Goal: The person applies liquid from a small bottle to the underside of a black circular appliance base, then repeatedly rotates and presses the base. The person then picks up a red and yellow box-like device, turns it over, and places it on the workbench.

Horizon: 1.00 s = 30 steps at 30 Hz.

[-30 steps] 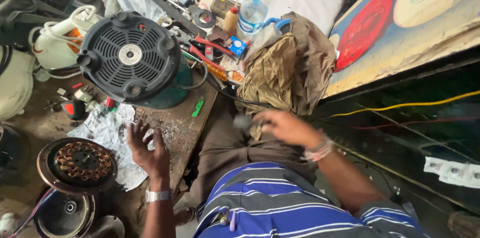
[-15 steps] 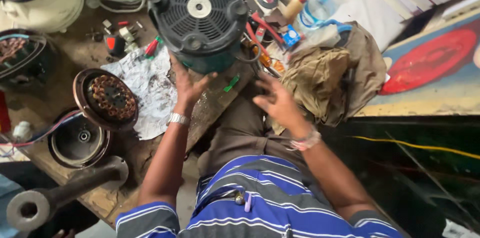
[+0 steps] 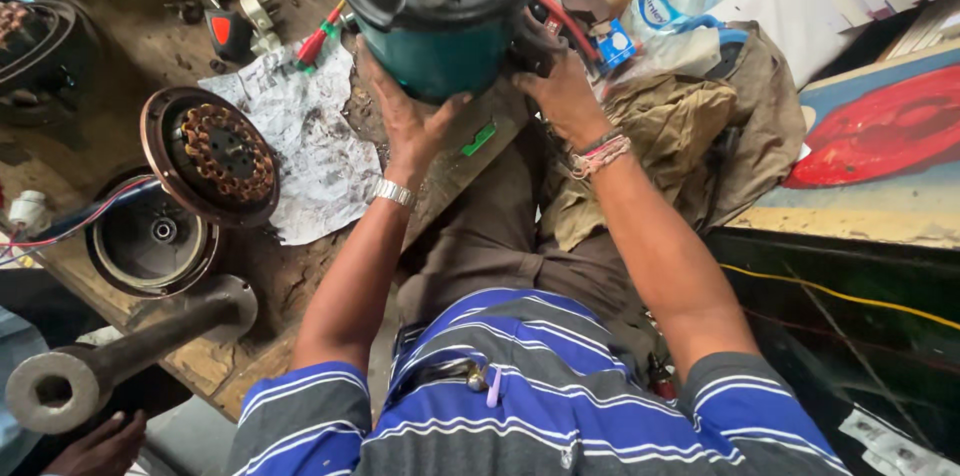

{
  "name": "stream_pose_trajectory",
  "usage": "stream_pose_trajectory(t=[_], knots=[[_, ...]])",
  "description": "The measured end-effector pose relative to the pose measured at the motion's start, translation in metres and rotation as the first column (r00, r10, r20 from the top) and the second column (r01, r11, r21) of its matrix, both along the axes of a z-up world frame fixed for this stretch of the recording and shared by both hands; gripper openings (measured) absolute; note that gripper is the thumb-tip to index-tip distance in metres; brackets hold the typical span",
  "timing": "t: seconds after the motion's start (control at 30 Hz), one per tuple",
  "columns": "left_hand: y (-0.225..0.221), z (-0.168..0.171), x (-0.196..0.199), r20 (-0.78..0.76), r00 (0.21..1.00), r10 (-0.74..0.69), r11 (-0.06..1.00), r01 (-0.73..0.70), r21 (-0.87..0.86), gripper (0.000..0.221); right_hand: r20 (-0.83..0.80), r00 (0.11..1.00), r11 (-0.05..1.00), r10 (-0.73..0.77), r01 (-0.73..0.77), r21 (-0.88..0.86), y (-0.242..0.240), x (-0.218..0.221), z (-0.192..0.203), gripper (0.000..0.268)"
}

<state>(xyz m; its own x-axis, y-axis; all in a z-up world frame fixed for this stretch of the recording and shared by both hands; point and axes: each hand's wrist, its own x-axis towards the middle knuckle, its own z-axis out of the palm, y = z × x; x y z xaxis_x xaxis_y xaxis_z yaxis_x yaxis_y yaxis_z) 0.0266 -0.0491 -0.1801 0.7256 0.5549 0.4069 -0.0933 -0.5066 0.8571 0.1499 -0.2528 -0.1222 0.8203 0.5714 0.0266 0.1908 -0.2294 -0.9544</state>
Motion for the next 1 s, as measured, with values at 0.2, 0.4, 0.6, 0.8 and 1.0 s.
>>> stream_pose_trajectory(t=[0.2, 0.4, 0.6, 0.8, 1.0], knots=[[0.012, 0.005, -0.007, -0.011, 0.998, -0.063, 0.998, 0.063, -0.012, 0.147, 0.028, 1.0, 0.996, -0.013, 0.015, -0.083, -0.001, -0.016, -0.027, 0.063], [0.012, -0.01, -0.013, -0.083, 0.996, -0.034, 0.999, 0.035, 0.021, 0.137, 0.521, 0.848, 0.954, 0.096, 0.07, -0.291, -0.006, -0.035, -0.025, 0.066], [0.002, -0.019, -0.022, -0.164, 0.986, 0.037, 0.98, -0.004, 0.199, 0.129, 0.549, 0.474, 0.631, 0.688, -0.019, -0.775, -0.012, -0.085, -0.011, 0.037], [-0.013, -0.002, -0.044, -0.108, 0.992, -0.062, 0.975, 0.083, 0.204, 0.113, 0.749, 0.383, 0.821, 0.541, -0.05, -0.568, -0.021, -0.092, -0.024, 0.033], [-0.02, 0.019, -0.069, -0.208, 0.977, -0.035, 0.981, 0.074, 0.18, 0.1, 0.745, 0.475, 0.875, 0.467, -0.127, -0.468, -0.026, -0.094, -0.028, 0.028]])
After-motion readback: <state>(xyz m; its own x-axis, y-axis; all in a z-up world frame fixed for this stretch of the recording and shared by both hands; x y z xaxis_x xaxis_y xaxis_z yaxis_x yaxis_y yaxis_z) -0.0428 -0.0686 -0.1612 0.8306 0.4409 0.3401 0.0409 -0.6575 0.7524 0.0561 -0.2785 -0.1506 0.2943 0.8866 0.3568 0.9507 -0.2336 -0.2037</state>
